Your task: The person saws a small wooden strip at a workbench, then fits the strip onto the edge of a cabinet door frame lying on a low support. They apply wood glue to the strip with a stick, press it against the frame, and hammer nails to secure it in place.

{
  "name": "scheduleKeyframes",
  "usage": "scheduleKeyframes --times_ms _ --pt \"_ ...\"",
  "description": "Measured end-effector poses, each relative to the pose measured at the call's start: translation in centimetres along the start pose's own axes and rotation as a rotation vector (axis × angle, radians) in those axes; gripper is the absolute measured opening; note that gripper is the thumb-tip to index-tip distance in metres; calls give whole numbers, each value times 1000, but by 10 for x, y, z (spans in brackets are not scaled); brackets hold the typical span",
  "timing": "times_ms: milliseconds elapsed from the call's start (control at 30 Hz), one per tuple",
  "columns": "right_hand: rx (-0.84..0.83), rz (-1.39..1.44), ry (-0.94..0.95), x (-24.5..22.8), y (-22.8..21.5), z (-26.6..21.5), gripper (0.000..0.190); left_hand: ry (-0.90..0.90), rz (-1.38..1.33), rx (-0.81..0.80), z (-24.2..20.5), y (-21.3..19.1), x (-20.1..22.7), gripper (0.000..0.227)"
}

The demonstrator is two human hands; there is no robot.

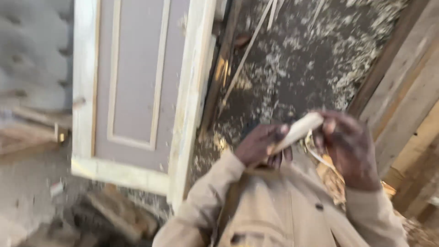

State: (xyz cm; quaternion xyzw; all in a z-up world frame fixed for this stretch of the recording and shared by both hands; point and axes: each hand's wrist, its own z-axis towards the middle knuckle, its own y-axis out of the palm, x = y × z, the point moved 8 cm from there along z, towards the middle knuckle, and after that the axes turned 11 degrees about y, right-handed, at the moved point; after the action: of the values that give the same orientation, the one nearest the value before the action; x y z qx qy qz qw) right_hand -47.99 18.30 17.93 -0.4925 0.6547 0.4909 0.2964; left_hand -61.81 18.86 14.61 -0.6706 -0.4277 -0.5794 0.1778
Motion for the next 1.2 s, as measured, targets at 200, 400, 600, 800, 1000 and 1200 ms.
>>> scheduleKeyframes --times_ms 200,400,600,800,1000,1200 --pt "276 -64 -95 21 16 -51 18 -98 -52 -308 -45 16 -22 38" --pt "248 37 -245 41 22 -117 5 163 294 -257 -96 39 -24 49" --pt "486 -772 -87 57 85 -209 34 520 280 131 -171 54 -52 36" --pt "535 -1019 -389 158 93 -280 33 456 505 -4 -242 73 -77 32" --pt "591 -934 -413 175 133 -321 20 525 507 -259 -286 74 -86 34" --pt "767 -902 -347 189 174 -330 20 471 517 -619 -299 52 -126 38"
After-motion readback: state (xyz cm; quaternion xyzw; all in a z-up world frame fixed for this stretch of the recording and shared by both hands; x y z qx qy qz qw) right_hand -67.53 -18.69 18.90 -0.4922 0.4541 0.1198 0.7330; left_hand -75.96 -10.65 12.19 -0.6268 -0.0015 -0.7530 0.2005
